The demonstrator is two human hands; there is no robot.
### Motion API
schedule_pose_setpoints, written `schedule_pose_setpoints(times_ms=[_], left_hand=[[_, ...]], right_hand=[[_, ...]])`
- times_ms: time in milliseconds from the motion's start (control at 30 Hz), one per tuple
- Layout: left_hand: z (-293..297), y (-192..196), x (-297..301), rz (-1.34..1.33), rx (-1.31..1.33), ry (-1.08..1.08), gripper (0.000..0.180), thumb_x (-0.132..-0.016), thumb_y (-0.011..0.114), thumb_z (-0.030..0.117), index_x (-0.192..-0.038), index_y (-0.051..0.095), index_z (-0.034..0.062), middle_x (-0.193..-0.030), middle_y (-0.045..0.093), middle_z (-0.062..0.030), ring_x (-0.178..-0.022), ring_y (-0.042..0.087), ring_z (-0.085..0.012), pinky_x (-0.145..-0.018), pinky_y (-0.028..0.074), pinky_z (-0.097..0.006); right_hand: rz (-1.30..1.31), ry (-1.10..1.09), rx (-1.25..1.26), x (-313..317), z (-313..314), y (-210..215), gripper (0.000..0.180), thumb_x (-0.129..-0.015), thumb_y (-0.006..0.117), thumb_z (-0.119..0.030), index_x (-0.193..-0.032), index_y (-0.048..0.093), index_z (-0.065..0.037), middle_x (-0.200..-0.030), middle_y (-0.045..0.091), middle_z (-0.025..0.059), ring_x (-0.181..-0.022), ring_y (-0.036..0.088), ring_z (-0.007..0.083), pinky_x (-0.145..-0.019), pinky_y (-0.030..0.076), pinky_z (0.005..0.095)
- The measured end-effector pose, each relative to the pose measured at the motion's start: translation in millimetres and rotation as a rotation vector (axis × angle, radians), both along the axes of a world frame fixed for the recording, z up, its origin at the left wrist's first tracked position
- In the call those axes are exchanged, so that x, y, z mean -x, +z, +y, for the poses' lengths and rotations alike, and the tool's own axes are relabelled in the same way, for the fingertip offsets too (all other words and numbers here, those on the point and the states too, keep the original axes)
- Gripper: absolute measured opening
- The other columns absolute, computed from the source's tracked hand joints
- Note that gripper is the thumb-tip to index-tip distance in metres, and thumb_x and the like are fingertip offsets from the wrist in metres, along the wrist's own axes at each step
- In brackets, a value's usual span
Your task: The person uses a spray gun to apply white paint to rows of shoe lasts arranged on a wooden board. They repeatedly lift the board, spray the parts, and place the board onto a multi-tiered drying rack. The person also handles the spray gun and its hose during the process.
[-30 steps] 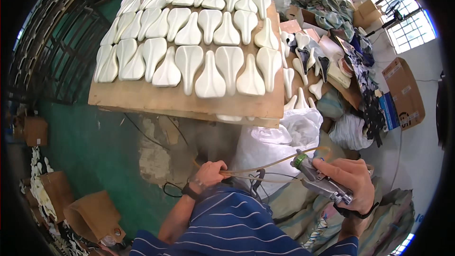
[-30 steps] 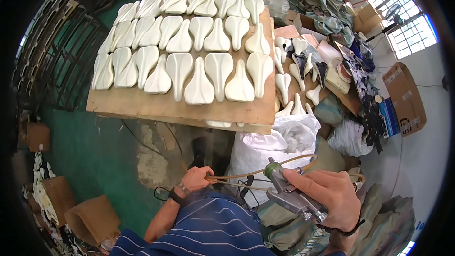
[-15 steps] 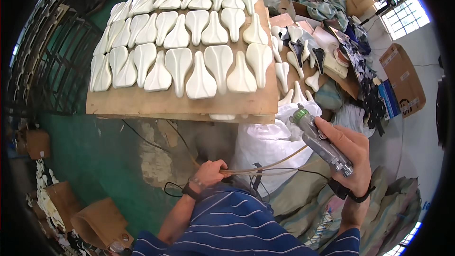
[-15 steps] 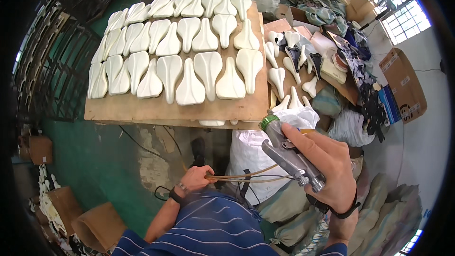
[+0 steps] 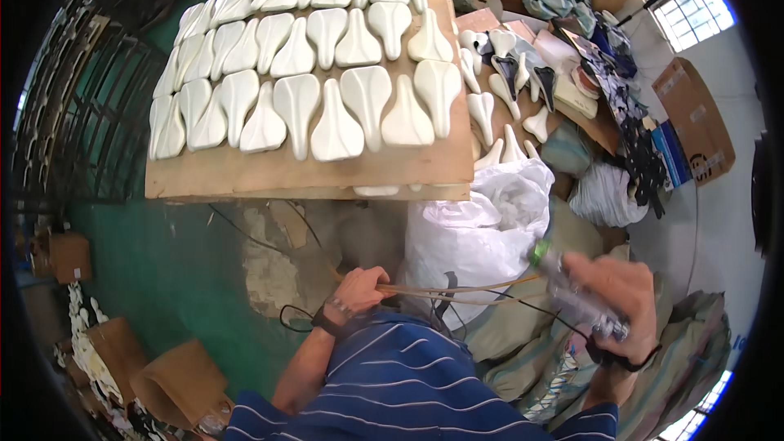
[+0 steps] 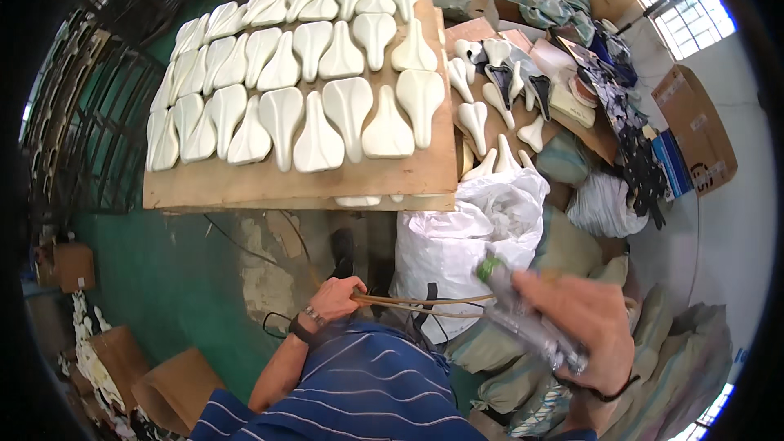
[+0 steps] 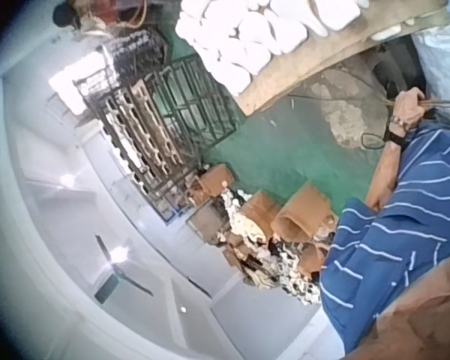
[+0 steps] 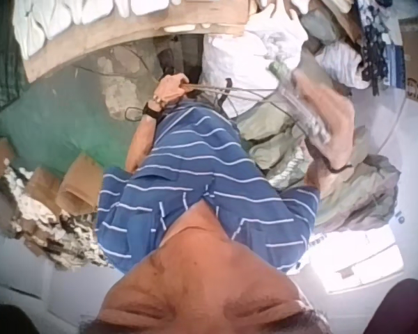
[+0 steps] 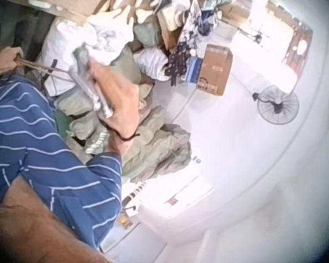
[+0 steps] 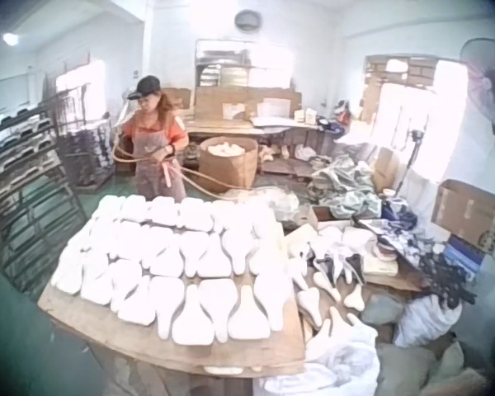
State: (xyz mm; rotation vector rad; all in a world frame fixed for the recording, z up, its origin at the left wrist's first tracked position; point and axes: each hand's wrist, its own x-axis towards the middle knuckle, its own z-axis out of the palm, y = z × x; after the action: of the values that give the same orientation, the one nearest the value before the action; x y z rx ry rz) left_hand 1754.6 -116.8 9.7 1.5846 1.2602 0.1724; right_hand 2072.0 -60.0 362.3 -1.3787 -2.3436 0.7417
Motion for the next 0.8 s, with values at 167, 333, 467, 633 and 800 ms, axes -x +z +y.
schedule_pose_setpoints(times_ms=[167,333,467,633,800], left_hand=[[0,18,-9,-0.009,0.031,-0.002,0.035,-0.081,0.08,0.033,-0.099,0.069,0.0042,-0.077,0.07,-0.0176,-0.074,0.069,-0.0345,-0.066,0.052,-0.041],[2,24,-12,0.026,0.078,-0.011,0.032,-0.082,0.078,0.028,-0.099,0.07,0.0023,-0.083,0.071,-0.0205,-0.08,0.07,-0.0375,-0.073,0.053,-0.043],[1,23,-11,0.046,0.104,-0.025,0.032,-0.082,0.079,0.029,-0.099,0.07,0.0028,-0.082,0.071,-0.0208,-0.08,0.069,-0.0382,-0.073,0.053,-0.043],[0,18,-14,0.045,0.041,-0.013,0.032,-0.082,0.079,0.029,-0.098,0.07,0.0032,-0.08,0.07,-0.0208,-0.078,0.069,-0.0383,-0.071,0.053,-0.043],[-1,14,-16,0.039,0.047,-0.004,0.033,-0.081,0.08,0.031,-0.098,0.07,0.004,-0.078,0.07,-0.0191,-0.076,0.069,-0.0358,-0.069,0.052,-0.042]], right_hand=[[-0.043,-0.133,-0.025,-14,12,-13,0.072,-0.056,0.064,0.001,-0.128,0.065,0.0,-0.092,0.069,0.0197,-0.082,0.068,0.0372,-0.072,0.053,0.0354],[-0.022,-0.093,0.002,-23,1,-15,0.074,-0.055,0.065,0.003,-0.129,0.064,0.001,-0.093,0.068,0.0205,-0.083,0.067,0.0391,-0.072,0.052,0.0356],[-0.026,-0.115,-0.049,-19,9,-16,0.072,-0.057,0.064,0.004,-0.129,0.064,0.002,-0.092,0.068,0.0196,-0.082,0.067,0.0391,-0.072,0.052,0.0359],[-0.023,-0.017,0.094,-17,-1,-1,0.067,-0.061,0.068,0.001,-0.128,0.065,0.002,-0.093,0.069,0.0193,-0.08,0.069,0.0366,-0.071,0.053,0.0362],[-0.037,-0.07,0.059,-28,-3,-7,0.068,-0.061,0.071,-0.003,-0.128,0.065,0.002,-0.09,0.07,0.0172,-0.078,0.07,0.0344,-0.068,0.054,0.0365]])
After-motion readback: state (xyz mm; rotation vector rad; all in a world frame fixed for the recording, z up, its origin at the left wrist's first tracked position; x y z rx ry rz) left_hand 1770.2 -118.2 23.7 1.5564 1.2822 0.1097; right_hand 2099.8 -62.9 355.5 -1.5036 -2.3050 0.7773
